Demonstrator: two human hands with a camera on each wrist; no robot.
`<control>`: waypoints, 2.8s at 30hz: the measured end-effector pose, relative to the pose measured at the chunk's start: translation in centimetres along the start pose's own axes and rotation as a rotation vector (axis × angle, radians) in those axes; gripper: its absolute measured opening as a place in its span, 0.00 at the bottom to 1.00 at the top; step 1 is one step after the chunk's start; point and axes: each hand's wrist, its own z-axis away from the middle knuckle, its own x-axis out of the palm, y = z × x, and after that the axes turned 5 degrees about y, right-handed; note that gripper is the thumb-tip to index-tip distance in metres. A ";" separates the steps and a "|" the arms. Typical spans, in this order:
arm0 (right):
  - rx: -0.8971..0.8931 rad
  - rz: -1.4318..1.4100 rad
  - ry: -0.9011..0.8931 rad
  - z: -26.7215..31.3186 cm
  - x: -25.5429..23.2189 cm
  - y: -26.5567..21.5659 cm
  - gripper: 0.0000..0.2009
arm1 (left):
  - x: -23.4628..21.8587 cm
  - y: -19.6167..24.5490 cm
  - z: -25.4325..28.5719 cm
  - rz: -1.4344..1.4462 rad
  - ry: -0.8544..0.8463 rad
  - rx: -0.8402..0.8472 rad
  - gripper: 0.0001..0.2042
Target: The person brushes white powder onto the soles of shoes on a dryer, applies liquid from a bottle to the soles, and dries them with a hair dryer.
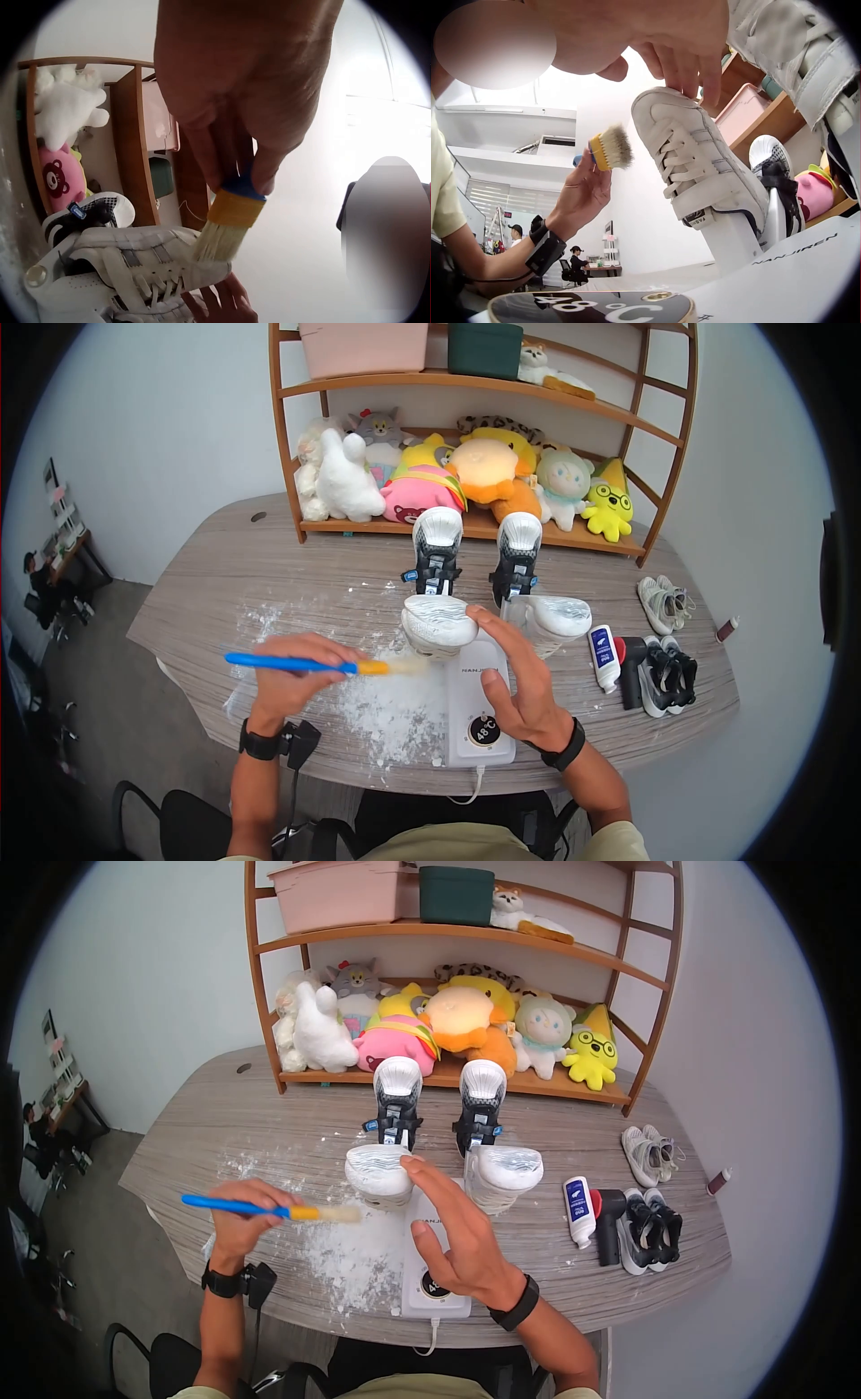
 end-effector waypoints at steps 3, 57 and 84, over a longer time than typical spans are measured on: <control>-0.008 -0.019 0.005 0.1 0.0 0.2 0.27 | 1.4 0.4 -0.7 -0.281 0.003 -0.006 0.08; -0.058 0.062 0.077 3.7 -5.5 -3.2 0.21 | 13.2 3.1 -0.3 -0.430 -0.191 -0.038 0.12; 0.529 -0.749 0.647 6.8 -11.4 1.1 0.12 | 19.3 -1.2 0.7 -0.911 -0.493 0.246 0.26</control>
